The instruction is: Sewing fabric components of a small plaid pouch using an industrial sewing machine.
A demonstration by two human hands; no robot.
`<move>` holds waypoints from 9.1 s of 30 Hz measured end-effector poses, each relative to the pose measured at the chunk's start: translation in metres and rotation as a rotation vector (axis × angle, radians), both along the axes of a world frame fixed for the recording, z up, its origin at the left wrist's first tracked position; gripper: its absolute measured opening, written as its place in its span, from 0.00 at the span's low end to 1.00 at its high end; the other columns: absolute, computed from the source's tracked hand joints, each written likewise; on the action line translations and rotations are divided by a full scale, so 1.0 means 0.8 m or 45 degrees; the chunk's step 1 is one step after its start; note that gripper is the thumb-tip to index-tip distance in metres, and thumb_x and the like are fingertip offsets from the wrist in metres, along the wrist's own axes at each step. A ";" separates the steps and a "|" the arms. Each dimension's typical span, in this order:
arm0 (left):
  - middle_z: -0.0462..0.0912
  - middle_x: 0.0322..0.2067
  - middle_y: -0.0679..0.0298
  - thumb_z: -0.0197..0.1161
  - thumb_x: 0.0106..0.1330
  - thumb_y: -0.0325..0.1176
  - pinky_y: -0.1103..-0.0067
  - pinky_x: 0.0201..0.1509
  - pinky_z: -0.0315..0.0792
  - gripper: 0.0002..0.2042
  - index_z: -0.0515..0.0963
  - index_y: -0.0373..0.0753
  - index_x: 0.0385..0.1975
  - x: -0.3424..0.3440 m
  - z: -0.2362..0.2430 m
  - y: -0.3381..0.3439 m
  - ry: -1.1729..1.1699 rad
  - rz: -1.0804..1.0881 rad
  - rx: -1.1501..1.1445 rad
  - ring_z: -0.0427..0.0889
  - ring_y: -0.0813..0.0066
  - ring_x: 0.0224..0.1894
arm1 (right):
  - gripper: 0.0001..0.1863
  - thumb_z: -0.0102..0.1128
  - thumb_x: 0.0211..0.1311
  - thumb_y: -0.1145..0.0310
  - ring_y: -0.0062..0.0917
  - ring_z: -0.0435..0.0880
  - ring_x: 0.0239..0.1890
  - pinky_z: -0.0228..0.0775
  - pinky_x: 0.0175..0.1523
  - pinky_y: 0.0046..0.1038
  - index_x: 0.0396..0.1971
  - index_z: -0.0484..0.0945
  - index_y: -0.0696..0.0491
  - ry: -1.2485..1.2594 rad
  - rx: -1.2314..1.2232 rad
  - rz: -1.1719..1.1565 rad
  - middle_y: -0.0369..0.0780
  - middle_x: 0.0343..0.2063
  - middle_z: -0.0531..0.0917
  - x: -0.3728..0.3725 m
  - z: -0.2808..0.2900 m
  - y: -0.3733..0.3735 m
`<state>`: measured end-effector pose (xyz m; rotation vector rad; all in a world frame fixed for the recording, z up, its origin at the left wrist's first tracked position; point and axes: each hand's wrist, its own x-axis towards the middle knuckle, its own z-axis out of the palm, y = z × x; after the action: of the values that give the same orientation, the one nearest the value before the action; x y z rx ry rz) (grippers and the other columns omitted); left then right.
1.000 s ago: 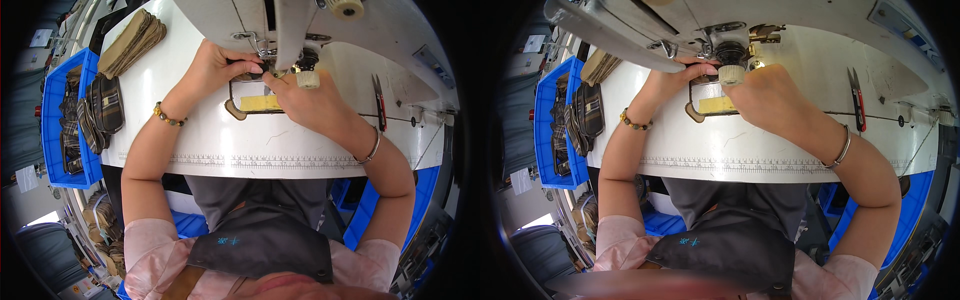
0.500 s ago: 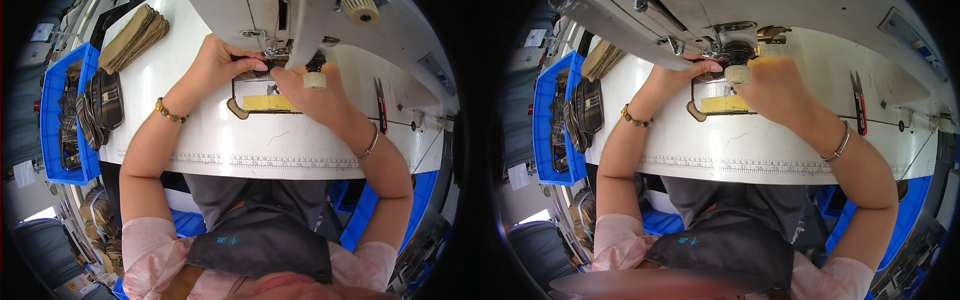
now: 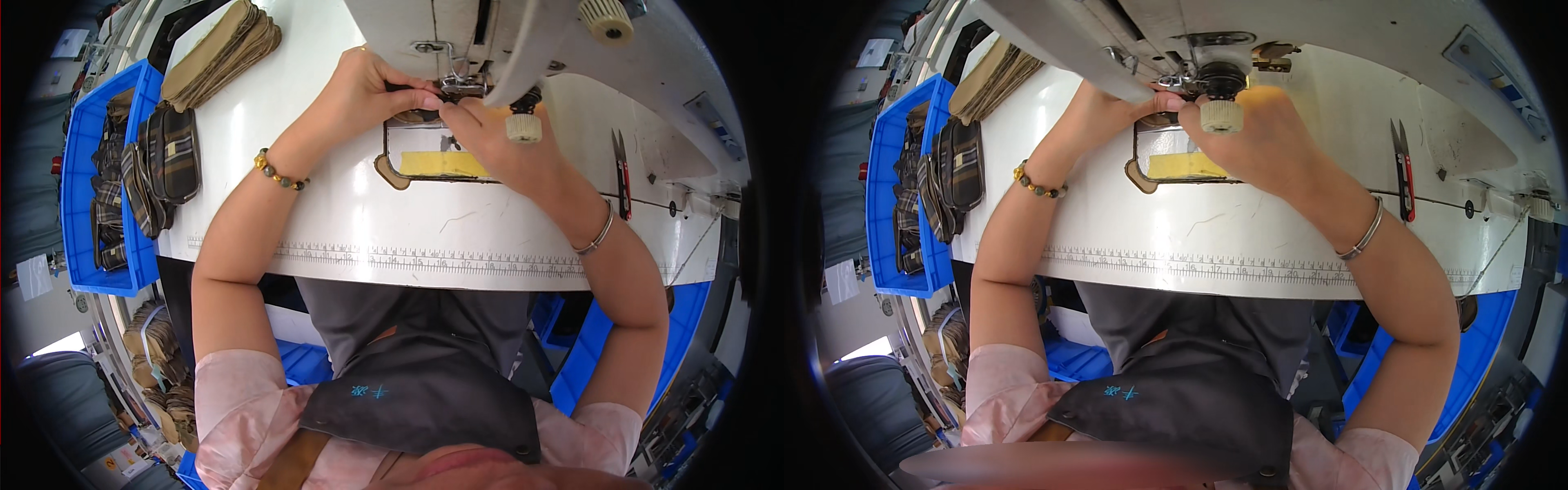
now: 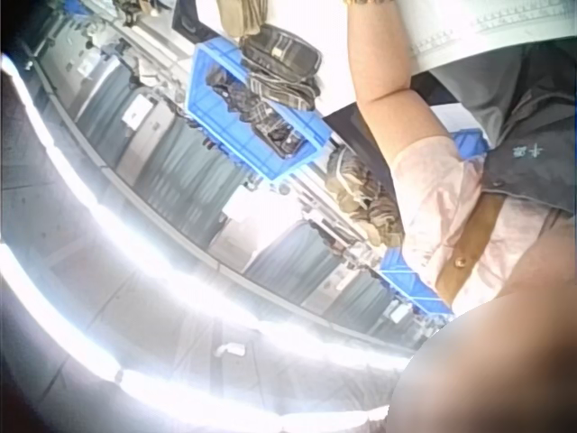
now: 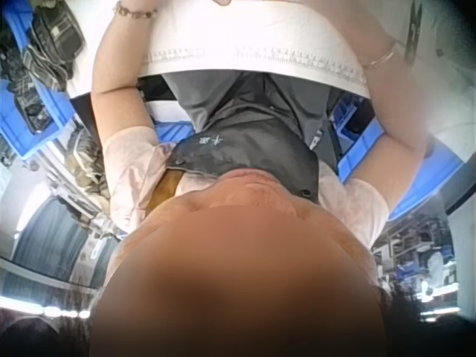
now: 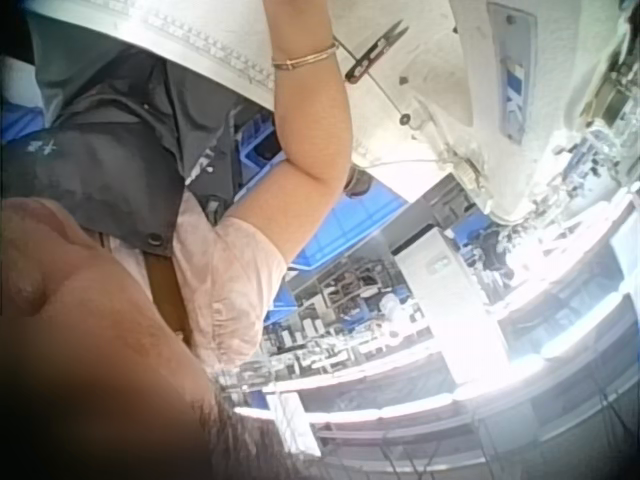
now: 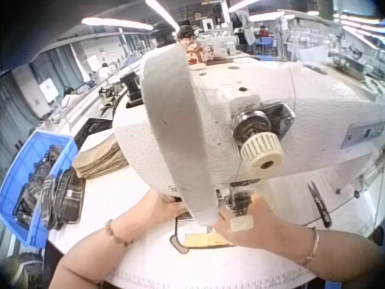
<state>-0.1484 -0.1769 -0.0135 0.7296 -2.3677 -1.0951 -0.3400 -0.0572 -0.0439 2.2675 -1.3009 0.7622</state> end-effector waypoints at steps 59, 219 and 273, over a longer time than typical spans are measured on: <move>0.91 0.31 0.62 0.79 0.54 0.32 0.82 0.36 0.80 0.10 0.90 0.38 0.35 0.000 0.009 0.003 -0.105 0.063 -0.256 0.88 0.76 0.29 | 0.07 0.63 0.48 0.73 0.31 0.81 0.17 0.71 0.24 0.32 0.29 0.86 0.52 0.129 0.232 -0.046 0.38 0.11 0.75 0.005 0.018 0.023; 0.87 0.32 0.69 0.68 0.51 0.23 0.76 0.27 0.76 0.15 0.90 0.47 0.38 0.018 0.000 0.038 -0.053 -0.098 -0.849 0.84 0.71 0.26 | 0.19 0.59 0.60 0.70 0.31 0.83 0.23 0.74 0.24 0.34 0.52 0.83 0.49 -0.030 0.952 -0.144 0.36 0.24 0.83 0.026 0.030 0.038; 0.87 0.32 0.65 0.71 0.59 0.27 0.76 0.31 0.75 0.09 0.89 0.43 0.39 0.013 0.005 0.038 -0.124 -0.067 -0.846 0.83 0.69 0.29 | 0.08 0.63 0.63 0.66 0.31 0.83 0.18 0.72 0.24 0.33 0.27 0.87 0.51 0.009 0.476 -0.119 0.40 0.15 0.80 0.007 0.022 0.032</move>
<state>-0.1382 -0.1467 -0.0096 0.4799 -2.6079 -0.2396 -0.3343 -0.0320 -0.0265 2.4639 -1.6478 0.5111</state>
